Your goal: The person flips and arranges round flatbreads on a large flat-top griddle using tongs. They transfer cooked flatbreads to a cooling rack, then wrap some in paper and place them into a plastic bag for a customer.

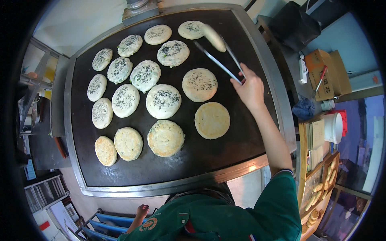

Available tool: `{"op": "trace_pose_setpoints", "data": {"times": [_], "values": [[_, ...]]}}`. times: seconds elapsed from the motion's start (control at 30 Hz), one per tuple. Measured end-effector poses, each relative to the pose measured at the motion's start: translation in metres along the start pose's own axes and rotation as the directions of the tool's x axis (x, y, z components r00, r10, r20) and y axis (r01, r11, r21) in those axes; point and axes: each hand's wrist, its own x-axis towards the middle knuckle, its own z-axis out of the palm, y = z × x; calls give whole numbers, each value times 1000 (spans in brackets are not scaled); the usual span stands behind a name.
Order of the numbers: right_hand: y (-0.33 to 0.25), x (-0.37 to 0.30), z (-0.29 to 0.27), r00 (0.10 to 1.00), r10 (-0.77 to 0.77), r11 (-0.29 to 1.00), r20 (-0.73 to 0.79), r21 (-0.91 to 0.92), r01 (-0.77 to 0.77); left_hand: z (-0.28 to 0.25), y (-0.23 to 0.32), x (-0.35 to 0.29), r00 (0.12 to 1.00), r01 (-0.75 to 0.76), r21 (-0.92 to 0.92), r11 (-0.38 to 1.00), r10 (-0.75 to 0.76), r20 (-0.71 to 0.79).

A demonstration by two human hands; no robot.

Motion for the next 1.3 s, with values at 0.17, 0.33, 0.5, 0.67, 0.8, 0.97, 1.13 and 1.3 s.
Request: {"op": "trace_pose_setpoints", "data": {"times": [0.17, 0.33, 0.5, 0.67, 0.8, 0.97, 1.13, 1.3], "values": [[17, 8, -31, 913, 178, 889, 368, 338, -310, 7, 13, 7, 993, 105, -164, 981, -95, 67], [84, 116, -42, 633, 260, 629, 729, 370, -684, 23, 31, -23, 973, 229, -234, 945, -225, 45], [79, 205, 37, 454, 114, 585, 884, 309, -749, 47, 29, -80, 1000, 10, 109, 994, -9, -7], [53, 222, 64, 715, 65, 702, 696, 477, -529, 77, 6, -108, 994, -42, 318, 947, 9, 107], [26, 186, 46, 977, -91, 992, 193, 100, 73, 88, 17, -112, 999, 28, 129, 991, -30, 12], [-6, 122, 38, 905, -241, 965, 351, 184, 185, 85, 59, -115, 1000, 0, 46, 999, 1, -26], [-9, 142, 26, 692, -73, 767, 718, 484, -422, 70, 62, -92, 1000, 3, 88, 996, -5, 21], [-30, 221, 55, 442, 116, 792, 890, 186, -581, 52, 19, -65, 996, 68, -203, 977, -77, -37]]}}
